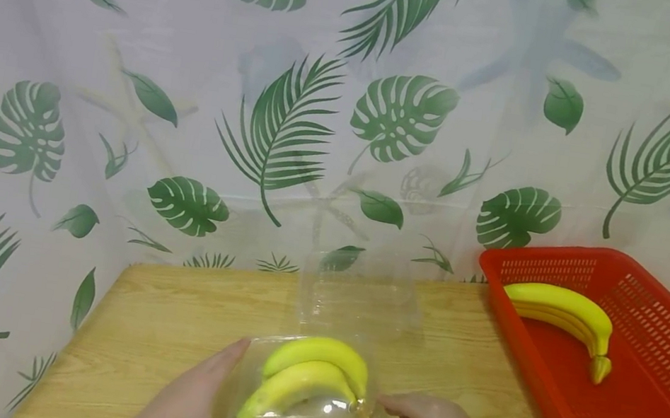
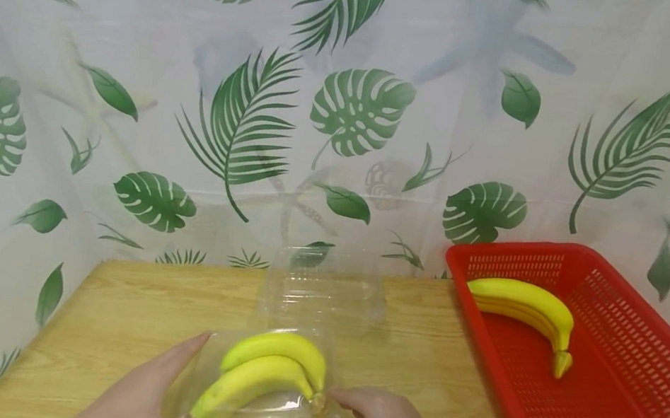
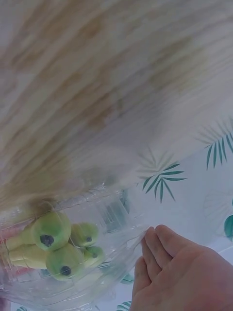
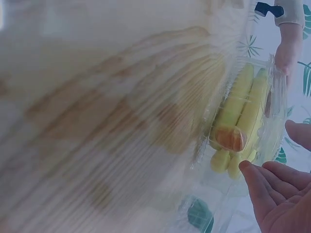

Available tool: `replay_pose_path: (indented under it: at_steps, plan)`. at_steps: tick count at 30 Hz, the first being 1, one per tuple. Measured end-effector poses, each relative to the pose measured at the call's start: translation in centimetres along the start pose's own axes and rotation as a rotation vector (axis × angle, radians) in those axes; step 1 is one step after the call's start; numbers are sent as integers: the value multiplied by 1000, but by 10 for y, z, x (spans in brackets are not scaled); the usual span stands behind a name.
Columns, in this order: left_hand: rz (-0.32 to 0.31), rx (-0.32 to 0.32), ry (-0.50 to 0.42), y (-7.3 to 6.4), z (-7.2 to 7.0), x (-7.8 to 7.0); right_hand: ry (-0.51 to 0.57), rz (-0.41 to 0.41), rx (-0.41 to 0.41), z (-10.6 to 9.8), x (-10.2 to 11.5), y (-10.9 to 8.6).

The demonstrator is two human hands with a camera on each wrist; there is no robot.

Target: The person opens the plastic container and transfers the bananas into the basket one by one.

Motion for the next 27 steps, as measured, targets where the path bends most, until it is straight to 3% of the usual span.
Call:
replay_pose_path:
  at_steps: [9,13,16,22,27]
  plan:
    - [100,-17,102,8,7,-13,-77,10,-30,-6,-10,-6]
    - [145,-15,118,11,12,-18,-83,54,-8,-7,-15,-9]
    - [168,-8,125,14,14,-22,-107,38,-21,-10,-18,-12]
    - [178,18,134,21,18,-30,-182,-35,-72,-15,-24,-18]
    - [152,46,132,26,21,-36,-208,1,-64,-18,-30,-20]
Point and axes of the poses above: each hand's wrist, its own y-axis towards the middle knuckle, its own z-axis out of the palm, x = y × z, the point moved 5 cm from there along y, towards the middle knuckle, and after that the axes turned 11 degrees about -x, right-handed, at the moved point
